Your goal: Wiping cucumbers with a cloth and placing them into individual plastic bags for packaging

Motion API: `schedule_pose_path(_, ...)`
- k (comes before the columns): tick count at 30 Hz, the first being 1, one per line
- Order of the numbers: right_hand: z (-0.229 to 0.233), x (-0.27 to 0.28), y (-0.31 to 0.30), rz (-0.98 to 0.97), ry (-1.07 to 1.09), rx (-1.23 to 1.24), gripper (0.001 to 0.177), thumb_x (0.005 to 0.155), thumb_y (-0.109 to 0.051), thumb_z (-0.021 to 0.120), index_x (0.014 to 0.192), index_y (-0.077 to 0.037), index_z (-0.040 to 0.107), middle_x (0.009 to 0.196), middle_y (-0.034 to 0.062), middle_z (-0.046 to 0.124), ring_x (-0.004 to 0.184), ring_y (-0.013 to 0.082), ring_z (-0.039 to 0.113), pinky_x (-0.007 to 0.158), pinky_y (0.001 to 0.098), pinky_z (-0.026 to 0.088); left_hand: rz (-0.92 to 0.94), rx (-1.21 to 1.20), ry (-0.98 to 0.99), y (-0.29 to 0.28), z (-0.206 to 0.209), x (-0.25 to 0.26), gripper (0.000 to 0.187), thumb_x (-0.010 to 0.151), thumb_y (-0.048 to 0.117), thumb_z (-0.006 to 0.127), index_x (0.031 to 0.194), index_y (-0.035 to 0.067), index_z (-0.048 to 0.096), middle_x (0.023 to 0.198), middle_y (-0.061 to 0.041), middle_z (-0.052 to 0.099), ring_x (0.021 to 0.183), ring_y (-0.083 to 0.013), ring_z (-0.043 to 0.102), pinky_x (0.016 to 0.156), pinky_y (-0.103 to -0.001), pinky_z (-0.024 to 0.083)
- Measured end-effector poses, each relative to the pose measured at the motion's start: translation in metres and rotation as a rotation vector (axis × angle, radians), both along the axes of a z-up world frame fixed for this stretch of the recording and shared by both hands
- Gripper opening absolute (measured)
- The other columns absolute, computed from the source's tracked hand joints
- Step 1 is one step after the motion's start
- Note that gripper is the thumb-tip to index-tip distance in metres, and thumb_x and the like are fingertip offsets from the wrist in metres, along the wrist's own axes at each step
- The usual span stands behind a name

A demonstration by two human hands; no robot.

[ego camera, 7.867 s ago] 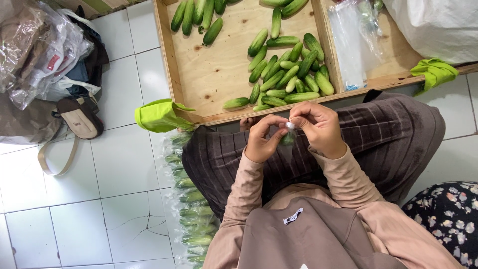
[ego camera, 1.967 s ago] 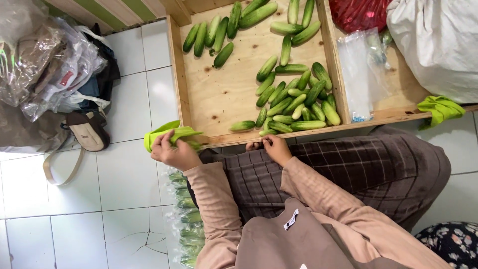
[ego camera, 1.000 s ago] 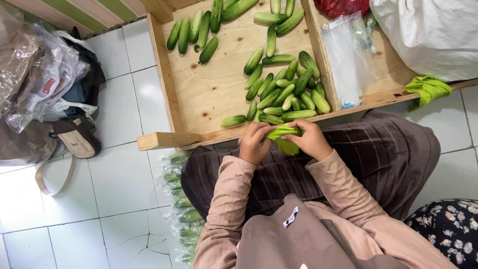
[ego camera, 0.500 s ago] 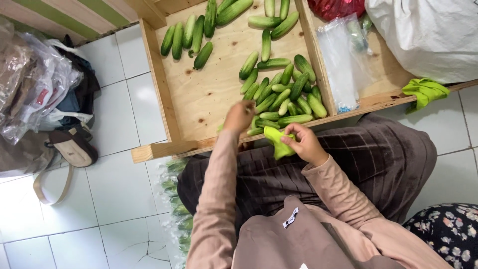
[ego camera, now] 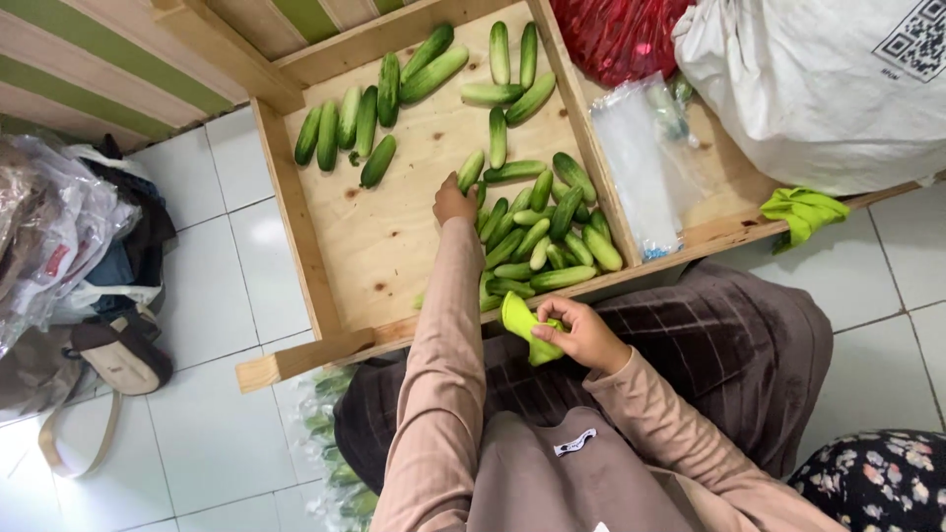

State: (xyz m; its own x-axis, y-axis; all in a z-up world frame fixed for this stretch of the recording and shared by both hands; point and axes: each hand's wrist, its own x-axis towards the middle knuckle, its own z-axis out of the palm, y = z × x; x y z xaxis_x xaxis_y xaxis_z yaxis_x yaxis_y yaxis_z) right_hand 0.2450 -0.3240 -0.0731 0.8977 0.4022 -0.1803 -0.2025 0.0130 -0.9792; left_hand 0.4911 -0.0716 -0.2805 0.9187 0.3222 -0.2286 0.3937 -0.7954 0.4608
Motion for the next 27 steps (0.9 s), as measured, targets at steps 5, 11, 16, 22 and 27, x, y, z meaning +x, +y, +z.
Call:
schedule_pose_path(5, -0.006, 0.003, 0.001, 0.043, 0.019, -0.019, 0.017, 0.091, -0.015, 0.08, 0.096, -0.01, 0.064, 0.076, -0.0021, 0.067, 0.072, 0.0095, 0.052, 0.07, 0.0274, 0.045, 0.014, 0.045, -0.005, 0.006, -0.053, 0.009, 0.063, 0.093, 0.037, 0.074, 0.146, 0.012, 0.053, 0.137, -0.01, 0.059, 0.126, -0.0347, 0.058, 0.104, -0.053, 0.052)
schedule_pose_path(11, -0.006, 0.004, 0.006, 0.05, 0.052, -0.014, 0.017, 0.091, -0.015, 0.079, 0.097, -0.011, 0.064, 0.077, -0.0045, 0.069, 0.069, 0.0069, 0.052, 0.067, 0.0241, 0.044, 0.177, -0.517, -0.16, 0.025, -0.069, 0.004, 0.051, 0.098, 0.024, 0.071, 0.142, 0.003, 0.054, 0.128, -0.022, 0.061, 0.119, -0.0444, 0.062, 0.098, -0.055, 0.055)
schedule_pose_path(16, -0.002, 0.0, 0.01, 0.049, 0.057, -0.012, 0.017, 0.092, -0.015, 0.079, 0.098, -0.01, 0.063, 0.076, -0.0058, 0.068, 0.067, 0.0054, 0.053, 0.065, 0.0222, 0.043, 0.27, -1.413, -0.261, -0.007, 0.097, -0.037, 0.06, 0.103, 0.015, 0.07, 0.151, -0.004, 0.041, 0.144, -0.028, 0.054, 0.129, -0.0506, 0.054, 0.1, -0.059, 0.053)
schedule_pose_path(22, -0.005, -0.01, 0.016, 0.004, 0.013, 0.032, 0.017, 0.091, -0.012, 0.079, 0.096, -0.01, 0.063, 0.075, -0.005, 0.068, 0.067, 0.0058, 0.051, 0.066, 0.0225, 0.044, 0.082, -2.17, -0.265, -0.029, 0.212, -0.094, 0.021, 0.102, 0.01, 0.061, 0.12, 0.0, 0.064, 0.126, -0.027, 0.067, 0.117, -0.0453, 0.066, 0.101, -0.058, 0.057)
schedule_pose_path(27, 0.005, -0.017, 0.017, 0.016, -0.051, 0.06, 0.017, 0.091, -0.013, 0.08, 0.095, -0.009, 0.064, 0.073, -0.0042, 0.063, 0.068, 0.0056, 0.051, 0.065, 0.0225, 0.043, 0.0, -2.193, -0.237, -0.029, 0.275, -0.158, 0.027, 0.104, 0.018, 0.058, 0.121, -0.001, 0.065, 0.13, -0.029, 0.065, 0.122, -0.0445, 0.063, 0.1, -0.051, 0.06)
